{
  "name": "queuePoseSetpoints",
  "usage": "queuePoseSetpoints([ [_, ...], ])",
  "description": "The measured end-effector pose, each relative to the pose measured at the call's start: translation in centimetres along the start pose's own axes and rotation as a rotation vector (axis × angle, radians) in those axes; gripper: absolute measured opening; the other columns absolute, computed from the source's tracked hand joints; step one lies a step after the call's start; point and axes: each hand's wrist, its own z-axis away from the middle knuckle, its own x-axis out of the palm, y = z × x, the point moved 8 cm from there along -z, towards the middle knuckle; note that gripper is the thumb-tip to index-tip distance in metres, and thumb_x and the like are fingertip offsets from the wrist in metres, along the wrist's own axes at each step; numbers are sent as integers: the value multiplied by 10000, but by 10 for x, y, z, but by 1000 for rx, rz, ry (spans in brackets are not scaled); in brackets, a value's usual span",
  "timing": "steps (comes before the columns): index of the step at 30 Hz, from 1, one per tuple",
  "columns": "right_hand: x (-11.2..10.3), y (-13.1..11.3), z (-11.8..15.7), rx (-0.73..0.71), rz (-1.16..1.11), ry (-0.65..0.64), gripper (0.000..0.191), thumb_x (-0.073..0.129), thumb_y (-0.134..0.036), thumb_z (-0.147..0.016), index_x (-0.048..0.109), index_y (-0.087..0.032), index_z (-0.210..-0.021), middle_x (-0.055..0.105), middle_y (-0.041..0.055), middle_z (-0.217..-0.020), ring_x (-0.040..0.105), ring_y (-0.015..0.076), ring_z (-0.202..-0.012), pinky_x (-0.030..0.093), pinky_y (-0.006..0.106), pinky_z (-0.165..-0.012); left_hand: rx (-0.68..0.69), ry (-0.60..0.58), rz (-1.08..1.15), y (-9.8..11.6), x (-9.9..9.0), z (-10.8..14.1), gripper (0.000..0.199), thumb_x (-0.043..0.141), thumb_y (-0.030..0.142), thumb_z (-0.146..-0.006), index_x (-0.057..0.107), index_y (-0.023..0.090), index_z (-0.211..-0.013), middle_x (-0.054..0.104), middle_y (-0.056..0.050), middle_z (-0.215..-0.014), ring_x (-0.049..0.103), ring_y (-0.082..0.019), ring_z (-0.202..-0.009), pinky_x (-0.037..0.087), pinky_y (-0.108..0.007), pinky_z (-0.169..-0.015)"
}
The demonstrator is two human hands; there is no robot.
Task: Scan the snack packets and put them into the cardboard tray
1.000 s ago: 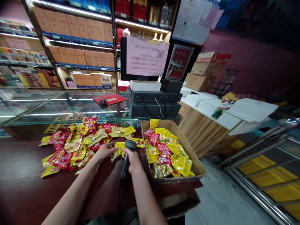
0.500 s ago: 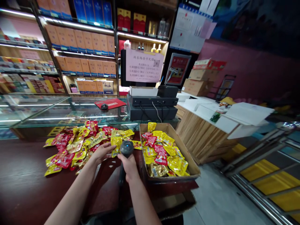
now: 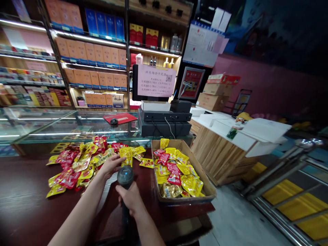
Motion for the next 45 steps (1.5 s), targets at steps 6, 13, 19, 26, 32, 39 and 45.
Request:
queuePoseSetpoints([
  [6,0,-3,0,-2,-6,22,185,617,-311,-640,504,-178,-580,434,-68,-352,362,71,-303,295,202,-346,11,85,-10,-5,-12,-6,526,841,319,-538,664,167,-1010,704,-50,-848,653,-168,-750,491,-227,-608],
  [13,-4,-6,-2,-17,-73,47,143,624,-278,-629,548,-161,-596,509,-37,-418,397,78,-338,317,220,-382,9,19,-19,-1,-7,-2,438,818,343,-571,678,171,-948,694,-31,-775,623,-132,-627,465,-202,-523],
  [19,-41,-28,-11,-146,-327,301,195,707,-183,-548,652,-158,-733,643,-17,-669,570,115,-658,434,221,-668,-53,-73,33,-5,-6,5,433,817,333,-576,666,175,-950,703,-48,-862,646,-138,-647,511,-229,-552],
  [26,-33,-36,-40,41,-636,-11,194,720,-179,-564,611,-146,-720,603,-9,-635,577,110,-644,454,239,-702,-128,-177,55,-9,-3,13,462,697,500,-699,646,153,-1001,704,-90,-866,667,-173,-717,540,-274,-628],
  [32,-28,-41,-48,94,-682,-88,134,674,-178,-643,615,-139,-757,640,25,-692,618,134,-710,471,254,-736,-248,-385,306,6,4,27,788,327,751,-767,602,71,-1054,687,-175,-890,682,-229,-754,542,-332,-676],
  [39,-42,-54,-40,89,-718,-75,138,631,-160,-692,643,-125,-826,680,69,-823,647,153,-801,488,271,-789,-279,-492,353,25,25,35,868,277,767,-764,544,53,-1180,649,-226,-1069,666,-272,-896,526,-349,-722],
  [45,-96,-65,-11,-1,-762,104,125,634,-145,-718,657,-121,-838,693,76,-819,655,163,-796,510,251,-718,-274,-599,265,27,89,49,881,231,770,-769,559,70,-1190,626,-218,-1125,635,-279,-981,499,-356,-784],
])
